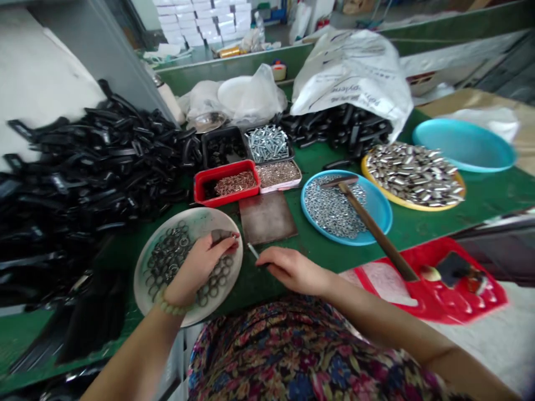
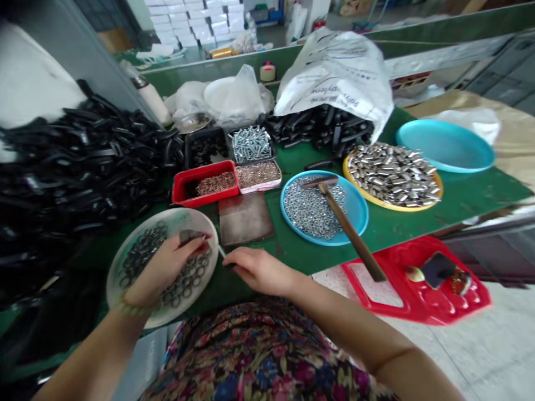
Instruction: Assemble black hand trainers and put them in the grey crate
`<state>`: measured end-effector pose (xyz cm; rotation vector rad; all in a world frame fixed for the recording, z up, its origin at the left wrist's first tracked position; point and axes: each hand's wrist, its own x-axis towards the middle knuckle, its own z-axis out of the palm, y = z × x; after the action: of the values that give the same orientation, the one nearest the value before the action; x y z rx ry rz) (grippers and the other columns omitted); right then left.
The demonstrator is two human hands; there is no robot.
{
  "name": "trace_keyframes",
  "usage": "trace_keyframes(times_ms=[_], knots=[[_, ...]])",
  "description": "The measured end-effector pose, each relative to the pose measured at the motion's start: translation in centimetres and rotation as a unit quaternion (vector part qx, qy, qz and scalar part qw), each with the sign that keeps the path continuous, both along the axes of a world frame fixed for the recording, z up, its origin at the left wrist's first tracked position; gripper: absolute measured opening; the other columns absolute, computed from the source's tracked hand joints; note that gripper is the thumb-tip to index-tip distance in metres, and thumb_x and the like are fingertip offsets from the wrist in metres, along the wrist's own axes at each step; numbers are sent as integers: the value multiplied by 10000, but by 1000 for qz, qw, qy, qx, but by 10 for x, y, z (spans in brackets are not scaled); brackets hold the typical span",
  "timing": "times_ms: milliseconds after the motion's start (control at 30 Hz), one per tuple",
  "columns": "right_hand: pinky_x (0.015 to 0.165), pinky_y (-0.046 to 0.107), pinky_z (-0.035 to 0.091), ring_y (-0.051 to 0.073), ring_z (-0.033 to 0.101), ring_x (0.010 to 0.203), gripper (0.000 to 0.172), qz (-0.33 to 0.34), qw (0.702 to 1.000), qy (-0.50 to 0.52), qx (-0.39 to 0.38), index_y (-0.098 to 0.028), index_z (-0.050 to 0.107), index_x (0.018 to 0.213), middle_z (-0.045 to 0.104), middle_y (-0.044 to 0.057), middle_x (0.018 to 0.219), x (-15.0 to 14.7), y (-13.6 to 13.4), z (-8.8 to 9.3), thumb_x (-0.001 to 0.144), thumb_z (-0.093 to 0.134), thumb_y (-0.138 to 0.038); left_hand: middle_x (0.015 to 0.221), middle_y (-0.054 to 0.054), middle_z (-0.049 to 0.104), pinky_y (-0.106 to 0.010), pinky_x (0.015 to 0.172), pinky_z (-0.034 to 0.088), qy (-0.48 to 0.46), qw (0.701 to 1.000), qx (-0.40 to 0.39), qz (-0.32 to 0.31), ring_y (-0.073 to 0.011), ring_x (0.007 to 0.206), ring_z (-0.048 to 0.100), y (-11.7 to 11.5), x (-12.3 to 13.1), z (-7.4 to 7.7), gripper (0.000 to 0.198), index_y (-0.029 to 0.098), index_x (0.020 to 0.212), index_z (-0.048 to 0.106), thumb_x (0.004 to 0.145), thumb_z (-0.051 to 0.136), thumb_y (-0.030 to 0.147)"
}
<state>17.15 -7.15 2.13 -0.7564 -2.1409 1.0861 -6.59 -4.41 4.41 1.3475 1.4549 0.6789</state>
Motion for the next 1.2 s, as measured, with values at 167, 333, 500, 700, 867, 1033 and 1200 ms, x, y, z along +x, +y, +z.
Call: trace_keyframes(times_ms=[167, 333, 500, 700, 867, 1033, 1200], knots=[[848, 283, 509, 151, 617, 986, 344, -46, 997, 9, 56, -173, 508, 1204, 641, 90, 1080, 16, 11, 8, 887, 404, -92, 782, 9, 673, -274, 737, 510, -189, 980, -59, -13, -152, 759, 644, 7, 52, 0, 363, 187, 967, 544, 693, 736, 329], [874, 330, 511, 169, 629, 1004, 348, -171, 984, 43, 27, -242, 521, 1215, 658, 56, 1080, 63, 5, 0, 890, 446, -144, 846, -23, 689, -311, 760, 512, -136, 973, 12, -188, -177, 802, 663, 40, 107, 2, 525, 179, 1159, 451, 725, 722, 301], [813, 380, 545, 163, 679, 838, 168, -398, 894, 202, -37, -240, 502, 1075, 666, 35, 950, 117, 2, -11, 908, 490, -252, 986, -122, 684, -357, 874, 476, 91, 921, 231, -299, -212, 954, 644, 87, 209, -14, 124, 142, 944, 586, 881, 528, 232], [811, 395, 543, 175, 684, 816, 171, -448, 861, 235, -48, -242, 518, 1045, 671, 42, 959, 155, -3, -10, 886, 551, -295, 898, -167, 666, -440, 855, 464, 225, 834, 314, -395, -277, 944, 631, 91, 278, -35, 229, 114, 898, 619, 886, 391, 89], [781, 346, 552, 163, 689, 809, 159, -369, 897, 217, -112, -241, 544, 1049, 677, 25, 917, 140, -13, -7, 896, 541, -284, 930, -96, 666, -375, 916, 467, -44, 945, 110, -306, -198, 910, 642, 86, 244, -19, 125, 113, 914, 648, 825, 561, 123], [781, 335, 548, 167, 686, 831, 190, -278, 931, 186, -147, -227, 536, 1086, 673, 41, 938, 118, -6, 1, 906, 519, -288, 860, -14, 664, -224, 815, 512, -366, 898, -206, -128, -67, 722, 634, 75, 188, 0, 185, 139, 929, 664, 747, 688, 116], [785, 329, 540, 162, 670, 847, 188, -176, 967, 100, -153, -232, 579, 1071, 669, 37, 933, 107, 4, 19, 901, 505, -259, 825, -29, 681, -209, 748, 505, -306, 907, -226, -182, -77, 699, 631, 71, 145, 12, 222, 124, 897, 684, 693, 754, 177]])
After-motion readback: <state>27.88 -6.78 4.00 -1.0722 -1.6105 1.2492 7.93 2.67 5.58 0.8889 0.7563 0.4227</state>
